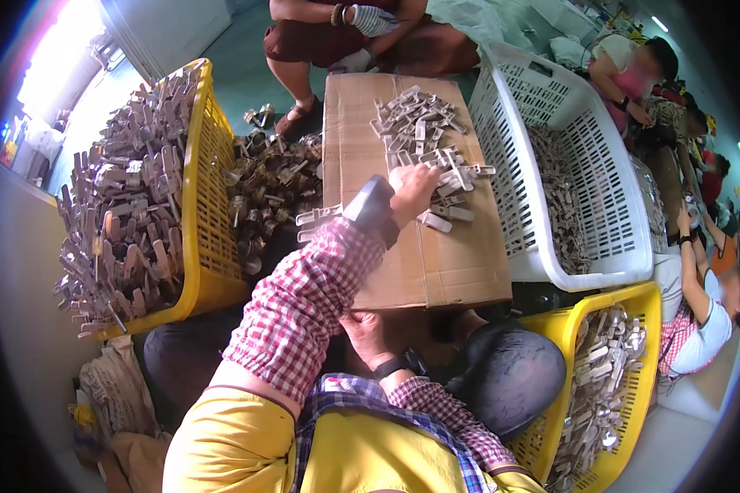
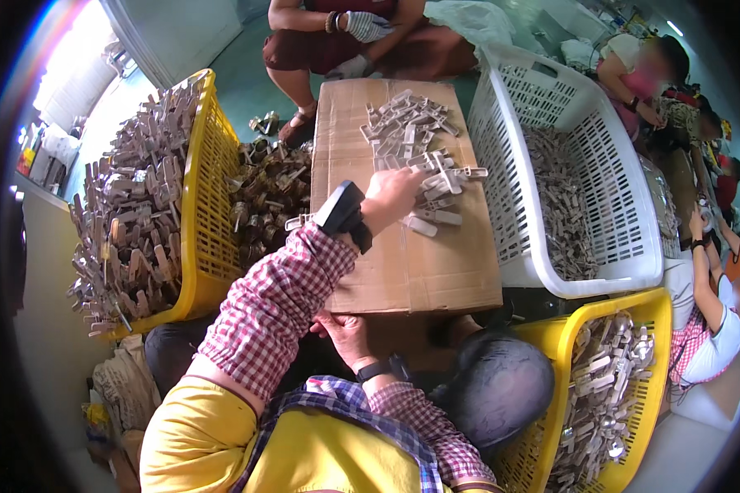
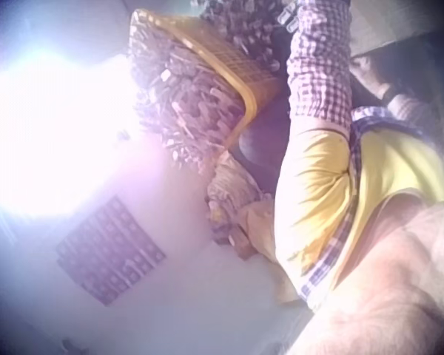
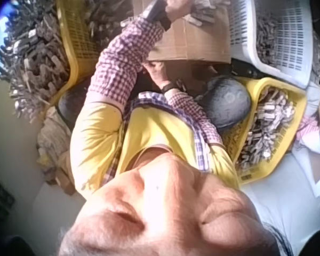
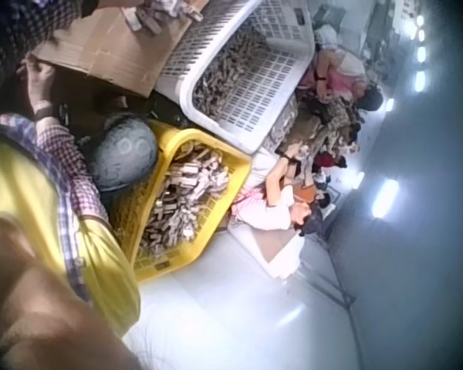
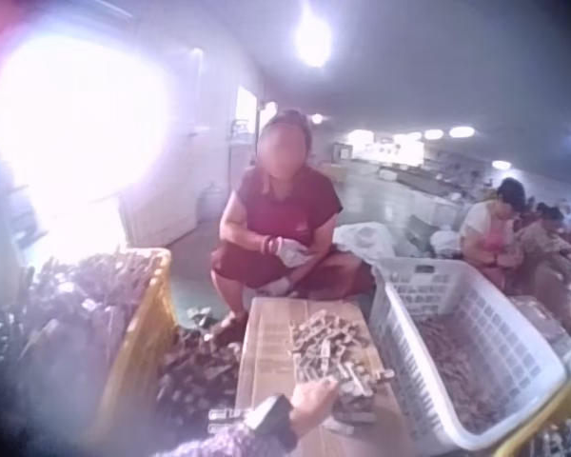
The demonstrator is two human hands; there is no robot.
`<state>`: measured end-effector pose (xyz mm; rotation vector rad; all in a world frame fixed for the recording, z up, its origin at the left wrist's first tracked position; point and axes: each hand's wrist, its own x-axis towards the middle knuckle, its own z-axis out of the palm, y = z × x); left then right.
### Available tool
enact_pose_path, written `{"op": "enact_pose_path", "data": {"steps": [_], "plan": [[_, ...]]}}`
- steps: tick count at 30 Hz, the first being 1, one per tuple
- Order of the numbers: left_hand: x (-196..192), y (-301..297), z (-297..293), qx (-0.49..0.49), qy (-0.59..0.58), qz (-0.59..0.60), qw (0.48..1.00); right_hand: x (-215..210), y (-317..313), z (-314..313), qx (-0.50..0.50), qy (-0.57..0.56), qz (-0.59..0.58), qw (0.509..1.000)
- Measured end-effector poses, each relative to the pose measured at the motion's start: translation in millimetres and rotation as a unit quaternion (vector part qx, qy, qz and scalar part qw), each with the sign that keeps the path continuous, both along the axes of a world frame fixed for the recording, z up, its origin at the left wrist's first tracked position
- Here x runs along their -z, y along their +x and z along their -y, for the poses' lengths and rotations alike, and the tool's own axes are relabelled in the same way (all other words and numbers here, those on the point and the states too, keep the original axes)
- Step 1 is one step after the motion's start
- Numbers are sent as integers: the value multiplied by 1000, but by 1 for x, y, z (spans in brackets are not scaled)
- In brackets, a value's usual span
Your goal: The recorder is assembling metal cabinet hinges by placing them onto a cardboard template and fitting the components together.
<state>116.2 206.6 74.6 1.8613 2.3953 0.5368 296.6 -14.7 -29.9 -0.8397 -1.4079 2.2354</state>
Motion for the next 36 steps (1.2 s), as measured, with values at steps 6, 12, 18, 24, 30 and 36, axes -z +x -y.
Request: {"op": "enact_pose_path", "data": {"steps": [6,12,18,24,30,36], "plan": [[-67,-58,80,-4,113,408,906,-2,-5,-1,2,-65,12,998],[-20,-133,168,-186,212,633,721,-8,-3,-5,-4,-73,18,997],[36,-138,190,-239,229,687,647,-10,-2,-5,0,-47,33,998],[48,-142,190,-245,211,688,649,-12,-2,-5,-3,-31,47,998],[56,-146,190,-237,204,693,650,-14,-4,-5,-3,-29,46,998],[60,-145,187,-249,194,682,660,-19,-5,-4,5,-29,36,999]]}}
